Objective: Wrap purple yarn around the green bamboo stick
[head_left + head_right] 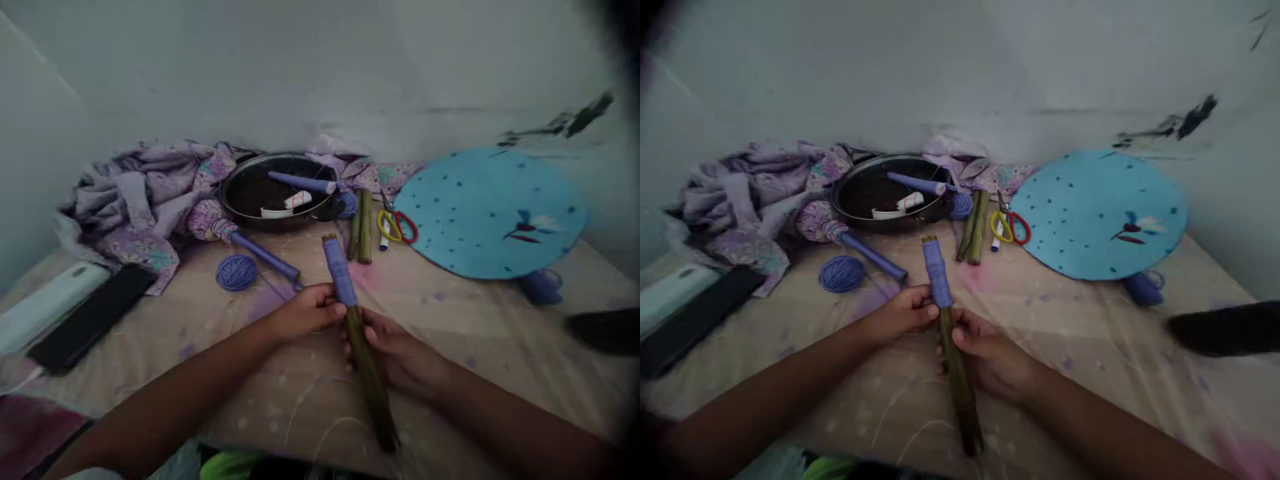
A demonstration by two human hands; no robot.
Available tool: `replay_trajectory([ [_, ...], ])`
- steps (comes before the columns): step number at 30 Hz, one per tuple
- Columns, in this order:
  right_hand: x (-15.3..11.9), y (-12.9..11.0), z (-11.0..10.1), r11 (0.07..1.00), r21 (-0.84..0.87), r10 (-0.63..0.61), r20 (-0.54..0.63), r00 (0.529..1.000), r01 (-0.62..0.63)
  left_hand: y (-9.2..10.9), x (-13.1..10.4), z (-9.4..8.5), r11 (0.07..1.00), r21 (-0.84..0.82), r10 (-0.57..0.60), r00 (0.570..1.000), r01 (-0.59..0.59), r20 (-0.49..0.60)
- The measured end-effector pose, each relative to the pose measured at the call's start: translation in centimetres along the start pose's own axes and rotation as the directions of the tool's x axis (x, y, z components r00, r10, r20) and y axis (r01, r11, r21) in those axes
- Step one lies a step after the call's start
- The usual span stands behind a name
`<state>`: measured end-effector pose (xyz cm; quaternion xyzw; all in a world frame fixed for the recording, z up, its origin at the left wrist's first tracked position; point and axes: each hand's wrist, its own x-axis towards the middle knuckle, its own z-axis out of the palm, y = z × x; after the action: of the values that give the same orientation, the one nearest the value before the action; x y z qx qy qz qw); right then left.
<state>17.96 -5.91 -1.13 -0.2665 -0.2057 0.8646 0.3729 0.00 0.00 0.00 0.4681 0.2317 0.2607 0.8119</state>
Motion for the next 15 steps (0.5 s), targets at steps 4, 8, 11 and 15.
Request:
replay_trajectory([
  [4,-0.19,-0.19,-0.02,1.000,0.025,0.003,0.024,1.000,-0.004,-0.05,0.05,0.03,1.000,-0.002,-0.006,1.000,0.006,-0.004],
  [8,-0.09,-0.22,0.04,0.999,0.041,0.014,0.049,0.999,-0.016,-0.16,0.03,0.00,0.999,0.028,-0.021,0.999,0.022,-0.046],
  [11,-0.15,-0.10,0.16,1.000,0.026,-0.012,0.029,1.000,0.011,-0.04,-0.03,0.05,0.998,0.051,-0.027,0.997,0.031,-0.075],
  [15,-0.34,-0.01,0.27,1.000,0.009,-0.023,-0.002,1.000,0.023,0.26,-0.15,0.17,0.993,0.120,-0.007,0.993,0.020,-0.114],
])
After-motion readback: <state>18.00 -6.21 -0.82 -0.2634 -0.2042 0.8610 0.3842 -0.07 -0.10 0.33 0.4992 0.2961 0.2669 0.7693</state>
